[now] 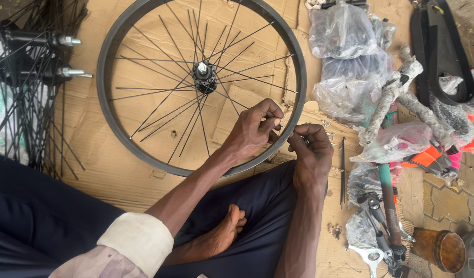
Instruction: The person inserts bicycle spokes into the hub and rim, then secures them with nipples. The person works on a single wheel, methodically adding spokes and tightening them by hand.
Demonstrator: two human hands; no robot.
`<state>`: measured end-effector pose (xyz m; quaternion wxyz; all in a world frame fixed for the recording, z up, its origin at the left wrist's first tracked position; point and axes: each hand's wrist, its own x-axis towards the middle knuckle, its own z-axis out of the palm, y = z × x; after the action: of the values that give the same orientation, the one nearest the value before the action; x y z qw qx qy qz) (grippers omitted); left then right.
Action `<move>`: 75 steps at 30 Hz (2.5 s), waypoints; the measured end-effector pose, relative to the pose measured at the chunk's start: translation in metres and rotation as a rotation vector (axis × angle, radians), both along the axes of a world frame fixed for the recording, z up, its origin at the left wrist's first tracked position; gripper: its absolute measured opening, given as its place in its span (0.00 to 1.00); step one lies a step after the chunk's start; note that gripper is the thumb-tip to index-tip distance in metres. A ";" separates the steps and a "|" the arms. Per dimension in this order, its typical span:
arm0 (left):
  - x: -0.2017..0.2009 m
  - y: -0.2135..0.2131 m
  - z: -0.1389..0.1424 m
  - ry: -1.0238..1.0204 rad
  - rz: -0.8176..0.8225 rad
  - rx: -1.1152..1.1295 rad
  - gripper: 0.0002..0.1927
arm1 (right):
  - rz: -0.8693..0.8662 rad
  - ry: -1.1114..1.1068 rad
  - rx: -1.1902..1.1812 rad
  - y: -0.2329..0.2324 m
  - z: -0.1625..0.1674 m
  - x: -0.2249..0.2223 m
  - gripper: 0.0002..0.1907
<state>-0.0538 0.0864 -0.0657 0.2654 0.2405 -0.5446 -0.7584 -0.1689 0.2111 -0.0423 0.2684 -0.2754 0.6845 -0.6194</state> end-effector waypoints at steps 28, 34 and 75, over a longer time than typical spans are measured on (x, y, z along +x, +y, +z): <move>-0.002 0.001 -0.005 0.013 -0.007 0.000 0.01 | 0.042 -0.038 0.029 0.000 0.001 -0.001 0.08; -0.002 -0.001 -0.007 0.044 0.013 -0.072 0.02 | 0.022 -0.020 0.126 -0.005 0.001 -0.002 0.08; -0.021 -0.044 0.011 -0.232 -0.209 -0.215 0.24 | 0.022 0.162 -0.036 -0.030 0.003 0.015 0.05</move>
<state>-0.0752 0.0421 -0.0549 0.1448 0.2385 -0.6715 -0.6865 -0.1539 0.1812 -0.0391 0.2138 -0.3370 0.6898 -0.6041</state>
